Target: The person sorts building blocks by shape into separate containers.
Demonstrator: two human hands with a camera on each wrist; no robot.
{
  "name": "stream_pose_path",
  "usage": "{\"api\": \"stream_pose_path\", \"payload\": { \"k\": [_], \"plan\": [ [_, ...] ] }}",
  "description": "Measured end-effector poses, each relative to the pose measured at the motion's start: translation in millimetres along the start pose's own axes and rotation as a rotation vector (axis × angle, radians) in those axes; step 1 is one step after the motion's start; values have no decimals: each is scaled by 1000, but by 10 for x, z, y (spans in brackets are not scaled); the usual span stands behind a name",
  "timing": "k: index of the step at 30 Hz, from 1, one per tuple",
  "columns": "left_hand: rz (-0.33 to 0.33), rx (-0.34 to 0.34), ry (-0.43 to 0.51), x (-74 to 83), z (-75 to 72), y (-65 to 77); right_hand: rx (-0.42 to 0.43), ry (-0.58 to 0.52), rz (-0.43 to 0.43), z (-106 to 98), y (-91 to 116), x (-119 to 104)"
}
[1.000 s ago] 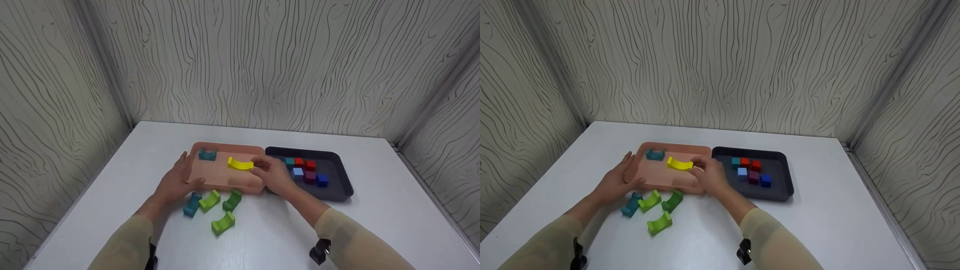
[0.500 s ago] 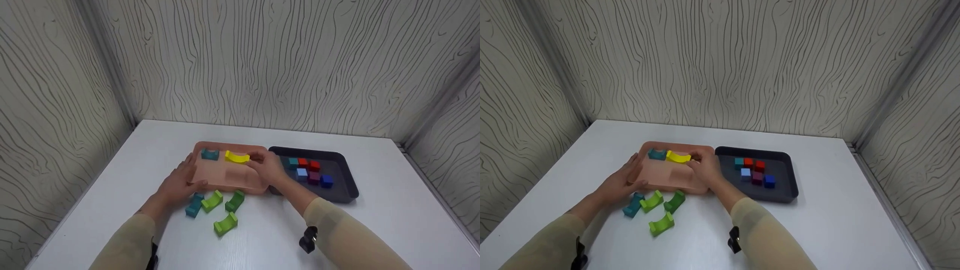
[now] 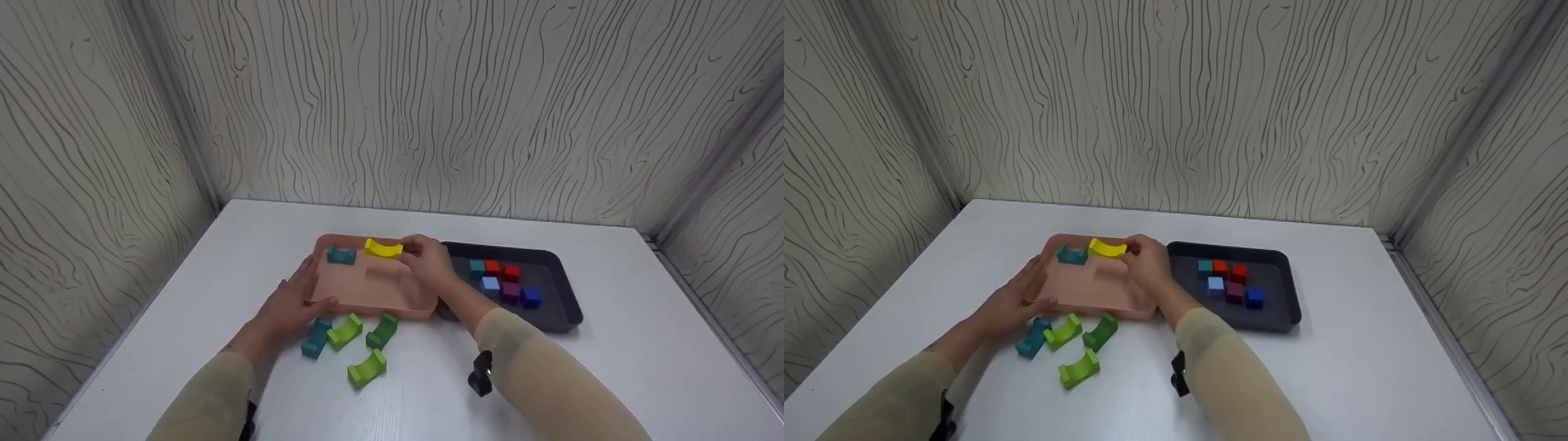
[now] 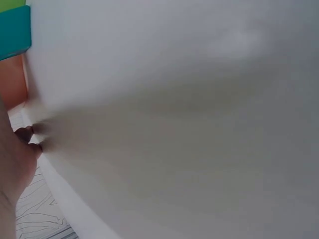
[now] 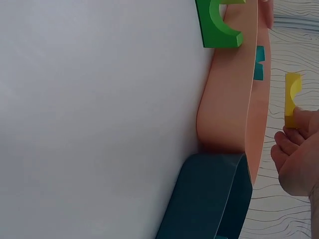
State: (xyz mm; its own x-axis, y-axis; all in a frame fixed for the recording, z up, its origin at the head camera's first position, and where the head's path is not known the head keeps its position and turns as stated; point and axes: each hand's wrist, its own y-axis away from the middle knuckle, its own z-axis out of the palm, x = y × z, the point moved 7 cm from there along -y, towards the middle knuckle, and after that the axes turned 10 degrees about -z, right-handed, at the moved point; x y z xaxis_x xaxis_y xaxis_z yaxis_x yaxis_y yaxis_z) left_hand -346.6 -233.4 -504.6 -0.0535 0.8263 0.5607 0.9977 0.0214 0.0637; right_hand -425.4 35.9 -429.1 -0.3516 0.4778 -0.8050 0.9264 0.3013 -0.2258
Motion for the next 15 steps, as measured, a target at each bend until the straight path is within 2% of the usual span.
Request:
{"api": "stream_pose_path", "payload": {
  "k": [4,15],
  "plan": [
    [11,4,-6,-12,11,-6,17,1,-8,44,-65,30],
    [23,21,-7,2,15,-35,36,12,55,136,-166,159]
  ]
}}
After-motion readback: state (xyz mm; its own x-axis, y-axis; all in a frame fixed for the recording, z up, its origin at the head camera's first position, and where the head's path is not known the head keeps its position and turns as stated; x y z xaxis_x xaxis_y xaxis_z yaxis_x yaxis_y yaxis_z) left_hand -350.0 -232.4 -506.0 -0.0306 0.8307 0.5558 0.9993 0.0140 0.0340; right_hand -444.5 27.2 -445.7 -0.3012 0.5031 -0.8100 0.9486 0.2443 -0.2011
